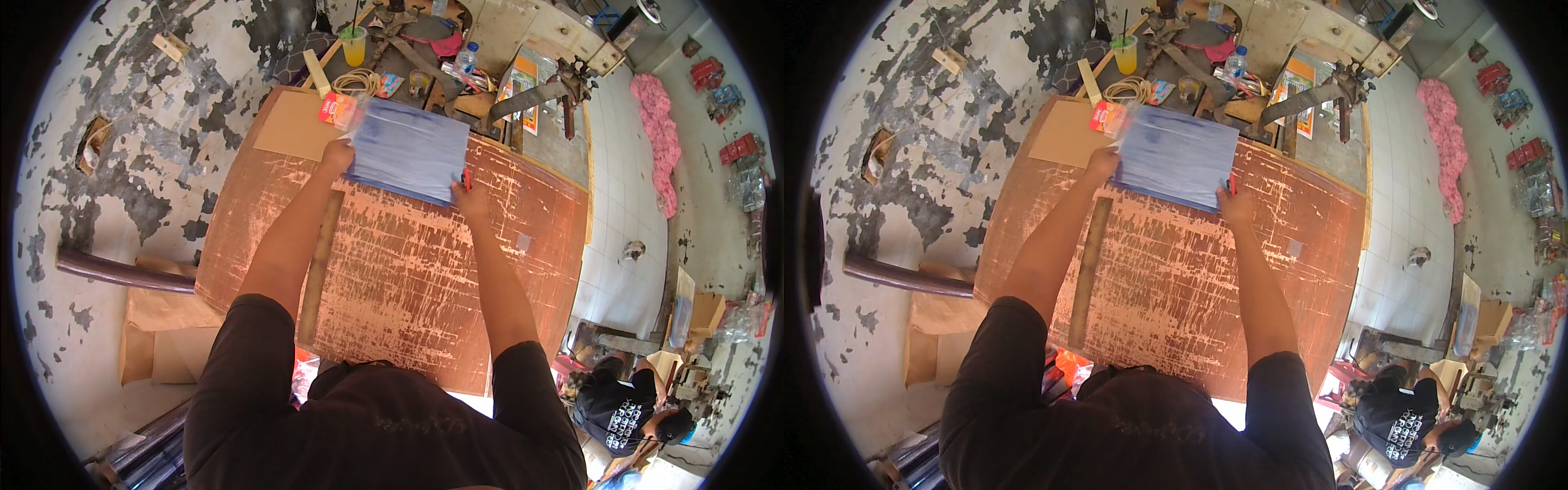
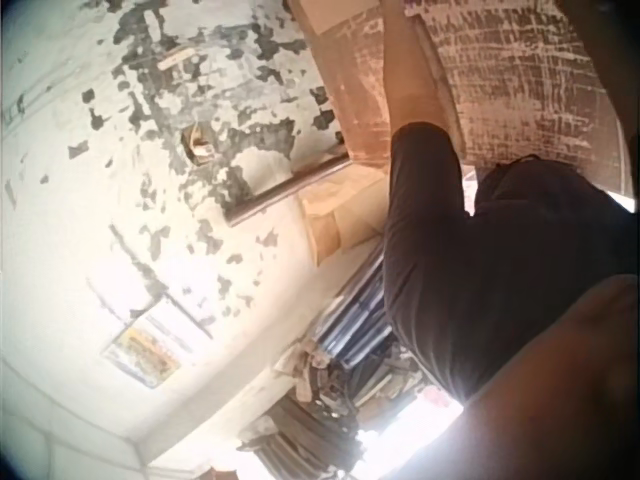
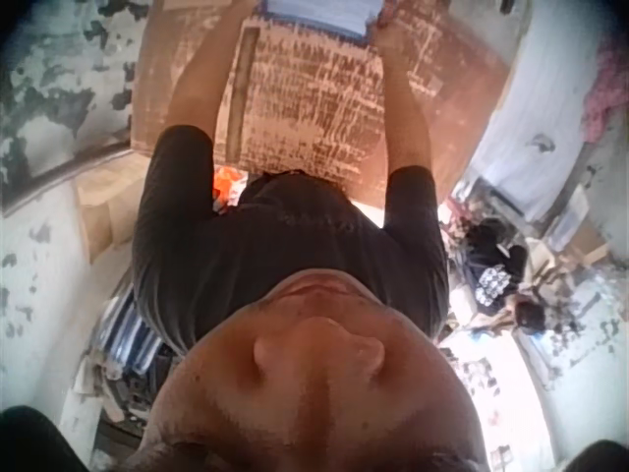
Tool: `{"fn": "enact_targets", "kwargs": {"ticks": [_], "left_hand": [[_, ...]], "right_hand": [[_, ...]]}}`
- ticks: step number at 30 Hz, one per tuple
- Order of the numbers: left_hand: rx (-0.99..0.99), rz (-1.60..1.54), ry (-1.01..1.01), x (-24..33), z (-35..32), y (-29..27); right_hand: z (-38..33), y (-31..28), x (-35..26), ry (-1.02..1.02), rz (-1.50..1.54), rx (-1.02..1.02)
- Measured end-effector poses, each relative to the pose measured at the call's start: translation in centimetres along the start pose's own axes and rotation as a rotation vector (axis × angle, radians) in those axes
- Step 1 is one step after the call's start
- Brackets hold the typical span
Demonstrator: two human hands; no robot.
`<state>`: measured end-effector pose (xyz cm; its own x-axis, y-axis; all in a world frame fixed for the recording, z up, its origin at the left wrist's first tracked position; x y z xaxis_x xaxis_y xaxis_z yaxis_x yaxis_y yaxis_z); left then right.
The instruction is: The person cuts rectangular pieces from a sheet of material using a ruler and a cutter on a table, then picks up the cut sheets from the floor.
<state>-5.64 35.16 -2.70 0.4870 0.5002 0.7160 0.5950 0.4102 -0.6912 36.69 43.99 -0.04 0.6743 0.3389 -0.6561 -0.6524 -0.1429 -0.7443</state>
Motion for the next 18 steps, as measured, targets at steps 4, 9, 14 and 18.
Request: {"fn": "enact_targets", "kwargs": {"ticks": [4,9,14,18], "left_hand": [[-0.144,0.305,-0.141,2.8,-3.2,6.3],[0.083,0.272,-0.100,0.0,-6.3,3.7],[0.089,0.226,-0.040,0.6,-7.0,3.9],[0.062,0.172,0.034,1.0,-7.1,3.2]], "right_hand": [[-1.6,0.7,5.8,-0.017,-0.213,0.056],[-3.8,2.6,1.3,-0.008,-0.064,0.054],[-4.2,1.9,0.8,-0.011,-0.104,0.062],[-3.7,1.8,0.7,-0.026,-0.053,0.020]]}}
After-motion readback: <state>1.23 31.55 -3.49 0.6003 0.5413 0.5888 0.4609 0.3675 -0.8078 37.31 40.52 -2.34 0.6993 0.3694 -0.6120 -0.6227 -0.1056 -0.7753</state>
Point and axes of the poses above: each hand's wrist, its own z-axis towards the middle knuckle, its own y-axis out of the palm, x = y × z, the point moved 7 cm from there along z, towards the middle knuckle, and after that the axes turned 12 degrees about -y, right-handed, at the moved point
